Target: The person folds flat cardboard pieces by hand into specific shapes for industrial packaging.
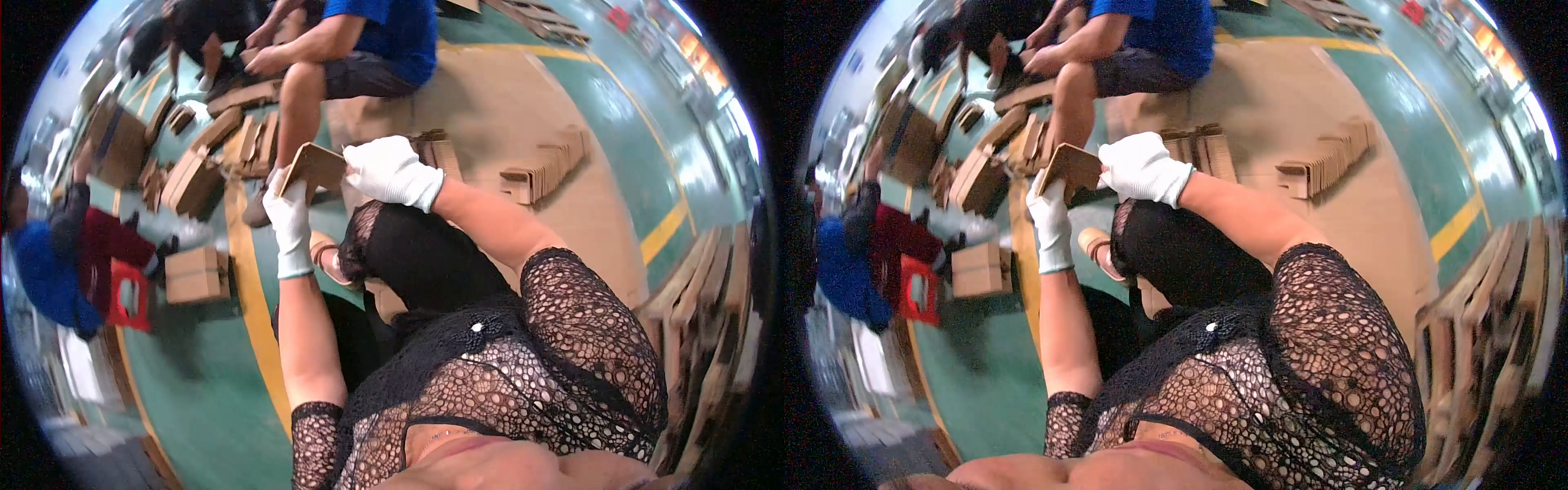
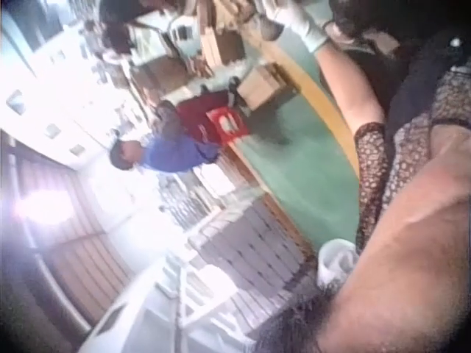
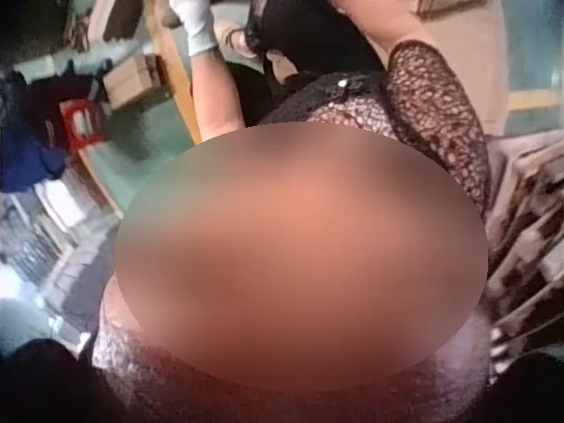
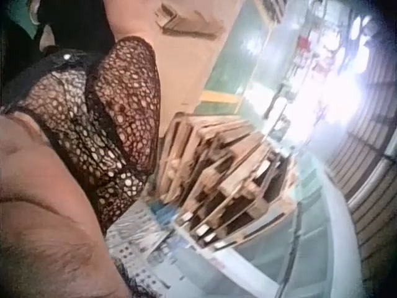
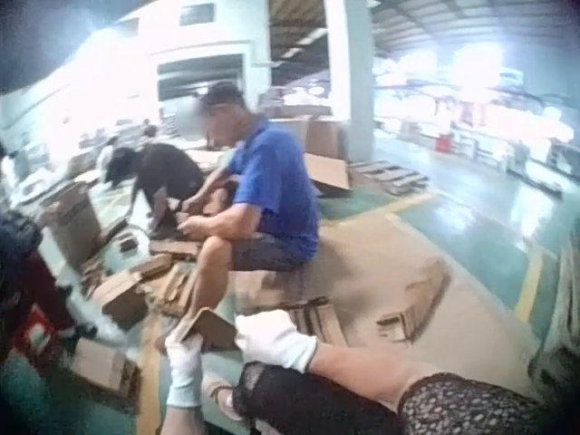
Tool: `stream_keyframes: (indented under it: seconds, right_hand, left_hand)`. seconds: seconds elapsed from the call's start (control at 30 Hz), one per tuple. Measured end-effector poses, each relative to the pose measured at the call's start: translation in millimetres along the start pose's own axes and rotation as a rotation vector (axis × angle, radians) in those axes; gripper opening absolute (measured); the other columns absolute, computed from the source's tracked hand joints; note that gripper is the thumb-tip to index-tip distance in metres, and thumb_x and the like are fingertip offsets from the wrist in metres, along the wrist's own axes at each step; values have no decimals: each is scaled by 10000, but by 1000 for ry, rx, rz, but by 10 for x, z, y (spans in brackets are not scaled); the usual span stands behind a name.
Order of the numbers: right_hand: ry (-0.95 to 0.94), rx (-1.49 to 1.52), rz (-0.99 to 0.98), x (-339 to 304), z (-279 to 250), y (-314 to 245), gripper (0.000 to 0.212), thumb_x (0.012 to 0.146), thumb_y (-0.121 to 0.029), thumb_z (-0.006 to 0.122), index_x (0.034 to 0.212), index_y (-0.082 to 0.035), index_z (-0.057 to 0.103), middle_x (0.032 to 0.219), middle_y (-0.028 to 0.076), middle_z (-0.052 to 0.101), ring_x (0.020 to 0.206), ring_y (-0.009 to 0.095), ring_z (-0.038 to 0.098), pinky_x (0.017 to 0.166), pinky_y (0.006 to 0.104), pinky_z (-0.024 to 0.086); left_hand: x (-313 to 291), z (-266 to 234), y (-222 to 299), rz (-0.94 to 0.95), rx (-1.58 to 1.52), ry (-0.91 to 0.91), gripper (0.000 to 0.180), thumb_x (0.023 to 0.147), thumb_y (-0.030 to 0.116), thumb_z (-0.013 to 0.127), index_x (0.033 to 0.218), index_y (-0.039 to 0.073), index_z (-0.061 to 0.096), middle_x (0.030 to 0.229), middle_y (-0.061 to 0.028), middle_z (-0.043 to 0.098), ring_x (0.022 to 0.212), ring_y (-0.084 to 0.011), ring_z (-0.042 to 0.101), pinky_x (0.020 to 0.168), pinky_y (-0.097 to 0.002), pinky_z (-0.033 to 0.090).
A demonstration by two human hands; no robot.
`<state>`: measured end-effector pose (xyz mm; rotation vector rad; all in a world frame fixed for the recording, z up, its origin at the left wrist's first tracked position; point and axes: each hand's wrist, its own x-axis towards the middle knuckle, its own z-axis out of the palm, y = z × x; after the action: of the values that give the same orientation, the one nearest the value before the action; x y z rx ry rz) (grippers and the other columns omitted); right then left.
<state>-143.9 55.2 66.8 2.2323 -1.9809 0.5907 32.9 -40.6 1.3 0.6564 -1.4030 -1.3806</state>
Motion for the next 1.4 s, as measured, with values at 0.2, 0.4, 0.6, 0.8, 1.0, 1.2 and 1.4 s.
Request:
stream_keyframes:
  seconds: [0.2, 0.4, 0.6, 0.8, 1.0, 1.2, 1.4]
  right_hand:
    - [-48, 42, 553, -1014, 216, 879, 320, 829, -370, 453, 784, -96, 611, 779, 155, 634, 722, 337, 606, 657, 442, 472]
    - [-139, -157, 930, -2511, 463, 1669, 308, 822, -365, 460, 815, -104, 624, 811, 138, 647, 777, 318, 617, 703, 443, 469]
    - [-118, -244, 1157, -2860, 607, 1985, 335, 852, -374, 453, 795, -83, 609, 810, 158, 642, 788, 346, 610, 721, 461, 459]
    - [-104, -232, 1321, -2883, 569, 2040, 381, 855, -389, 421, 860, -72, 633, 876, 161, 651, 862, 341, 618, 765, 450, 462]
    - [-55, -211, 1399, -2870, 553, 2038, 391, 857, -405, 411, 884, -83, 632, 903, 183, 641, 882, 358, 607, 782, 455, 453]
    - [-46, -221, 1403, -2860, 621, 2035, 396, 858, -417, 410, 880, -87, 627, 918, 185, 638, 884, 370, 601, 770, 454, 453]
    - [-63, -252, 1422, -2928, 582, 2095, 403, 861, -420, 407, 877, -84, 629, 902, 177, 644, 872, 362, 611, 757, 463, 456]
  left_hand:
    - [-95, 181, -158, -306, 69, -287, 675, 791, 86, 603, 1370, -32, 277, 1327, -184, 415, 1084, -197, 506, 915, -289, 400]
    - [-8, -10, -255, -402, 170, -126, 503, 834, 123, 594, 1279, -45, 429, 1169, -103, 561, 954, -115, 552, 789, -228, 426]
    - [-77, 27, -167, -455, 200, -115, 445, 871, 171, 562, 1258, -23, 458, 1114, -83, 603, 906, -123, 587, 750, -236, 439]
    - [-92, 16, -116, -461, 192, -89, 413, 897, 193, 527, 1248, -16, 464, 1148, -119, 593, 932, -155, 595, 792, -267, 454]
    - [-71, 16, -115, -470, 209, -112, 416, 898, 212, 525, 1245, -12, 469, 1150, -123, 596, 933, -157, 597, 810, -270, 451]
    - [-66, 9, -111, -459, 230, -116, 418, 890, 210, 539, 1242, -5, 478, 1144, -112, 603, 926, -153, 604, 803, -264, 452]
    - [-107, 65, -83, -455, 257, -142, 420, 884, 134, 544, 1244, -61, 452, 1132, -129, 591, 930, -141, 570, 820, -250, 446]
